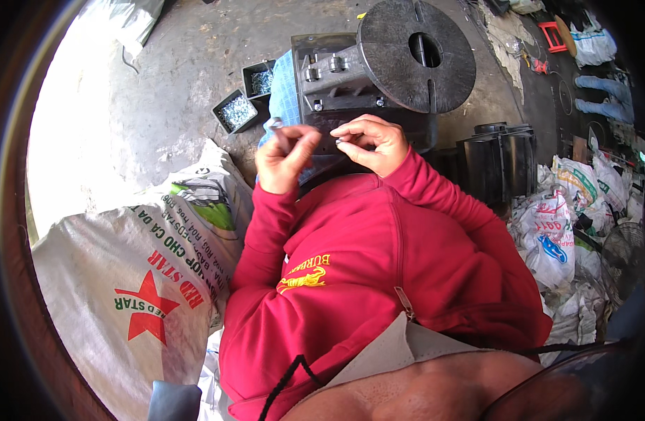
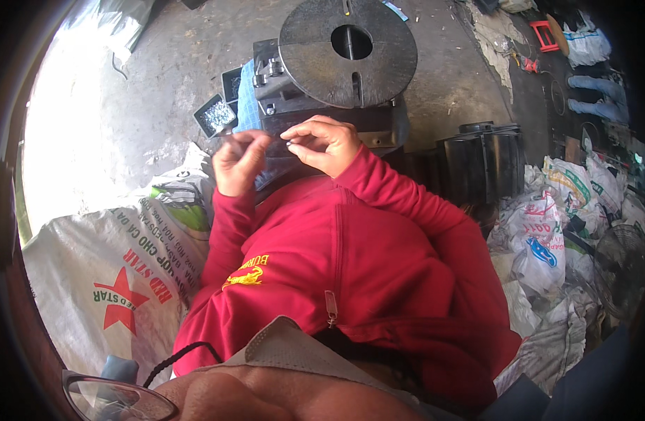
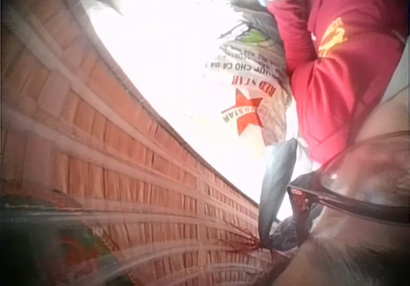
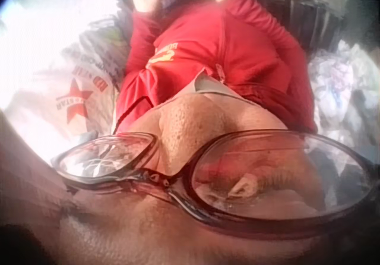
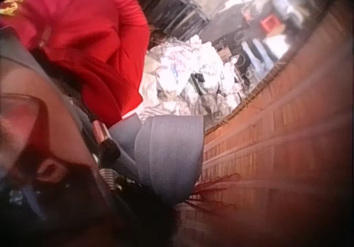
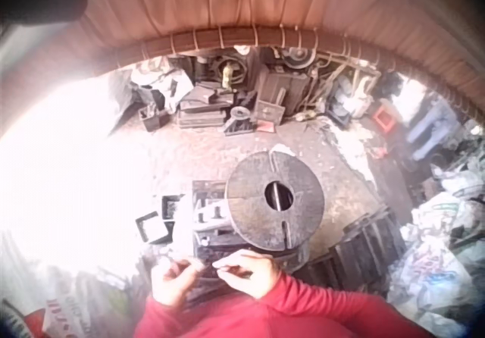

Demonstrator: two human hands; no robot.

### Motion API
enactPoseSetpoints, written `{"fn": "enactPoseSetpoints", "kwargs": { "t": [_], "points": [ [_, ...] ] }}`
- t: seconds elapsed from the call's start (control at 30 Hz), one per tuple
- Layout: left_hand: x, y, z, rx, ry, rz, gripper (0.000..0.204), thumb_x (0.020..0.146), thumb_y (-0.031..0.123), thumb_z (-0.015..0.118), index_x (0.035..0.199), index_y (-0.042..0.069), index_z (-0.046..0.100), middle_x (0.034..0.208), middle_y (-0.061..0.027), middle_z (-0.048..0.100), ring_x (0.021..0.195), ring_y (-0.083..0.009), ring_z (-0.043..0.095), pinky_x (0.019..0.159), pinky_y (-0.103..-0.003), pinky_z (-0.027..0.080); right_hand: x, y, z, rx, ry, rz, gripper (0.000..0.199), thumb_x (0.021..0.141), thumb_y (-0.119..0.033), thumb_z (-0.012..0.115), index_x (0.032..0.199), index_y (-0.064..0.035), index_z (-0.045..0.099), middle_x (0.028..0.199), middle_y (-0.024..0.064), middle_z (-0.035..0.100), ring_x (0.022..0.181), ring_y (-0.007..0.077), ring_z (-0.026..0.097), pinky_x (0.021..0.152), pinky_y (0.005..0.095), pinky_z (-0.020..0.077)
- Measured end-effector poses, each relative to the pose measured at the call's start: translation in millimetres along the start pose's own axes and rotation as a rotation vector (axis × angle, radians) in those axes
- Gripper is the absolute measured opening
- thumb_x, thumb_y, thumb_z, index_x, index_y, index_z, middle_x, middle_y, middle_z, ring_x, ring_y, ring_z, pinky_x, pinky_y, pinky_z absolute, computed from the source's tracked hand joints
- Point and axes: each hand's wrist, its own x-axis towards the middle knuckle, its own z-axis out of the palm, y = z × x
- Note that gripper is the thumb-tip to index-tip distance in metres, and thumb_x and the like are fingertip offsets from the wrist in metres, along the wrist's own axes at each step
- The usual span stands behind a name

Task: The person uses a wrench to tighten bolts on a black metal machine part resting on their lap. They repeatedly reposition the part and apply torque to fasteners on different sides.

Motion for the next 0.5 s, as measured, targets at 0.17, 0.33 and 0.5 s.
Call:
{"fn": "enactPoseSetpoints", "kwargs": {
  "t": [0.17,0.33,0.5],
  "points": [
    [16,-15,-11,-0.176,0.137,-0.195,0.022,0.083,0.005,0.067,0.104,-0.002,0.062,0.087,-0.007,0.066,0.057,-0.0044,0.051,0.048,-0.019,0.038,-4,-3,-19,0.125,0.053,0.076,0.018,0.082,0.001,0.063,0.099,-0.0045,0.067,0.094,0.0042,0.061,0.084,0.0123,0.062,0.069,0.0238,0.0546],
    [9,-8,-7,0.215,0.158,0.179,0.023,0.078,0.001,0.07,0.101,0.0,0.062,0.081,-0.0049,0.063,0.061,-0.0074,0.054,0.046,-0.02,0.036,-12,18,-16,0.742,-0.071,0.731,0.024,0.09,-0.007,0.056,0.113,-0.0031,0.058,0.093,0.0051,0.062,0.087,0.0151,0.063,0.07,0.0258,0.056],
    [19,8,1,0.681,0.054,0.664,0.028,0.069,-0.001,0.074,0.095,0.009,0.07,0.086,-0.0072,0.058,0.068,-0.0132,0.057,0.059,-0.024,0.046,-6,38,-2,0.951,0.004,0.888,0.024,0.09,-0.011,0.058,0.113,-0.0056,0.059,0.092,0.0037,0.066,0.085,0.0145,0.065,0.069,0.0261,0.0556]
  ]
}}
